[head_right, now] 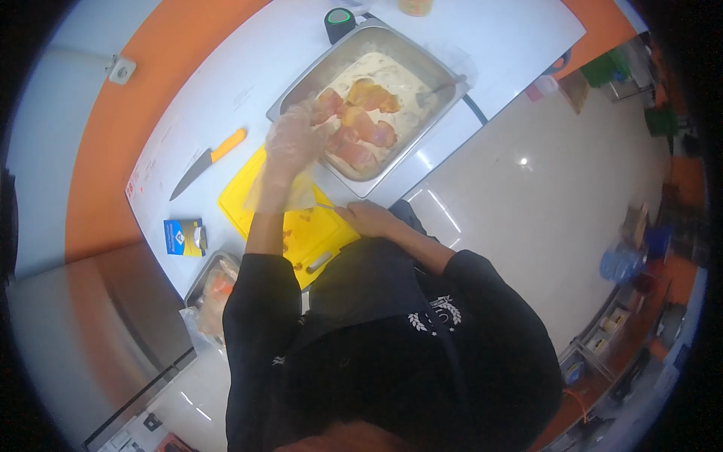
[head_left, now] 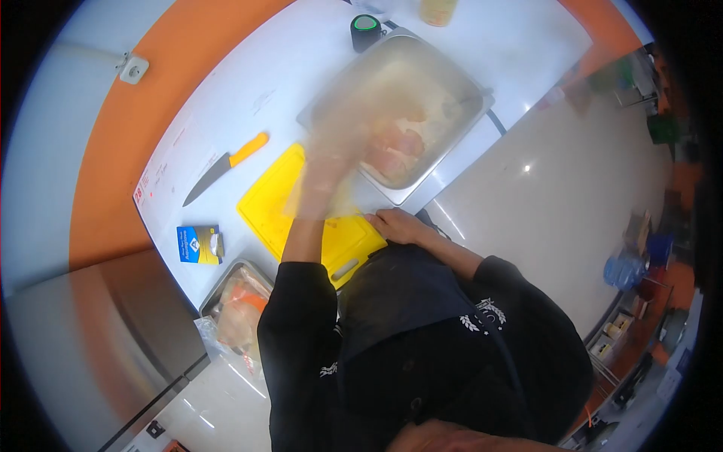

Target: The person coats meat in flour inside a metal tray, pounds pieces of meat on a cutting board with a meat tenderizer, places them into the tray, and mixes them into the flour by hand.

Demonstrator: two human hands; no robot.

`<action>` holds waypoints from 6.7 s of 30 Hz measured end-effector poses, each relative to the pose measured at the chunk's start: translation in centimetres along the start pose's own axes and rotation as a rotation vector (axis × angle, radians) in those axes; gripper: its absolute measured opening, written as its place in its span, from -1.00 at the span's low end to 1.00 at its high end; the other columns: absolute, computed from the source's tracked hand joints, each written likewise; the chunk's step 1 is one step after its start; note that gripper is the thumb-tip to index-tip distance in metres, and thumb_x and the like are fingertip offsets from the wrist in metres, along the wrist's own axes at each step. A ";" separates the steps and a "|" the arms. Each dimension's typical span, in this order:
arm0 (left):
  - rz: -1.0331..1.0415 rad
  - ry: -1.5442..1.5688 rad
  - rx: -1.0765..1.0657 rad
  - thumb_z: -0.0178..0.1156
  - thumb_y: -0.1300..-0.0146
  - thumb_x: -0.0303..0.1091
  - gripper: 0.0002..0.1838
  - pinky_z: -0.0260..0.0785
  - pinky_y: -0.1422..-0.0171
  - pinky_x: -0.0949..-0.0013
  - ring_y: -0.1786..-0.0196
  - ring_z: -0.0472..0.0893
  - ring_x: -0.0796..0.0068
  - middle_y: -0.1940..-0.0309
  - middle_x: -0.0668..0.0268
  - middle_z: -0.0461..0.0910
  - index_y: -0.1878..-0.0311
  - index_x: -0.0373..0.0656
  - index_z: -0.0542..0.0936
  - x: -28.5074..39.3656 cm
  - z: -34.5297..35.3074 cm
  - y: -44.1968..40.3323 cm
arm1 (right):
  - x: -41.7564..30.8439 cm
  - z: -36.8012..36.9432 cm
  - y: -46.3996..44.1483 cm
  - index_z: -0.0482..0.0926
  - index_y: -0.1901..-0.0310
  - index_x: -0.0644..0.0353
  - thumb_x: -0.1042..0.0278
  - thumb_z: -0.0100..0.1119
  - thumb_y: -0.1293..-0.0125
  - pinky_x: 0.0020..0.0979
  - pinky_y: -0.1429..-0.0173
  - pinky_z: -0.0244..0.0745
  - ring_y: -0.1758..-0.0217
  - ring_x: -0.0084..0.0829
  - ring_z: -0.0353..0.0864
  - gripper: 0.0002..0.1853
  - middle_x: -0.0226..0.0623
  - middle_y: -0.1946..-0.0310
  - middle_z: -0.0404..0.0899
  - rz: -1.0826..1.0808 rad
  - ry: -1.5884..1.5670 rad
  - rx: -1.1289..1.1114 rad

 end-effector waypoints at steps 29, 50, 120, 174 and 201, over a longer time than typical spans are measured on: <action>-0.566 -0.879 -0.154 0.11 -0.21 -0.40 -0.72 0.49 0.09 0.20 0.15 0.64 0.33 0.25 0.25 0.64 0.01 -0.16 0.57 -31.9 -7.6 44.0 | 0.3 1.7 -1.7 0.49 0.39 0.37 -0.10 -0.16 -0.52 -0.29 0.30 0.39 0.48 -0.36 0.46 -0.40 -0.14 0.57 0.46 -0.065 -0.028 -0.063; -0.676 -0.788 -0.248 0.07 -0.26 -0.02 -0.50 0.52 0.15 0.10 0.22 0.69 0.11 0.22 0.09 0.69 0.01 -0.30 0.60 -24.1 -10.2 36.4 | 0.1 2.0 -1.3 0.51 0.38 0.40 -0.13 -0.15 -0.50 -0.26 0.28 0.40 0.48 -0.28 0.48 -0.38 -0.07 0.56 0.50 -0.109 0.008 -0.030; -0.689 0.698 0.320 0.18 -0.27 -0.38 -0.57 0.47 0.08 0.46 0.17 0.63 0.54 0.19 0.18 0.68 -0.18 -0.37 0.52 -17.1 0.8 18.3 | -1.2 0.0 0.1 0.56 0.26 0.40 -0.12 -0.16 -0.50 -0.25 0.11 0.41 0.32 -0.17 0.55 -0.39 0.02 0.43 0.57 -0.012 -0.098 0.050; -0.847 0.377 0.286 0.22 -0.27 -0.07 -0.45 0.55 0.05 0.22 0.15 0.72 0.11 0.13 -0.02 0.69 -0.16 -0.32 0.52 -15.1 0.5 19.4 | -1.3 1.8 -3.1 0.51 0.20 0.31 0.00 -0.33 -0.55 0.18 0.12 0.40 0.23 0.33 0.53 -0.47 0.31 0.40 0.55 -0.212 0.231 0.264; -0.703 0.352 0.355 0.12 -0.30 -0.23 -0.51 0.42 -0.19 0.26 -0.09 0.62 0.13 -0.02 -0.06 0.62 -0.19 -0.39 0.49 -19.3 2.0 22.2 | -5.2 1.7 0.1 0.51 0.23 0.31 0.01 -0.29 -0.54 0.15 0.09 0.42 0.24 0.28 0.56 -0.50 0.27 0.37 0.58 -0.124 0.467 -0.064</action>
Point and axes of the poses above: each hand's wrist, its own y-axis away from the middle knuckle, its own z-axis out of the palm, x = y × z, the point moved 1 cm from there along -y, towards the middle knuckle
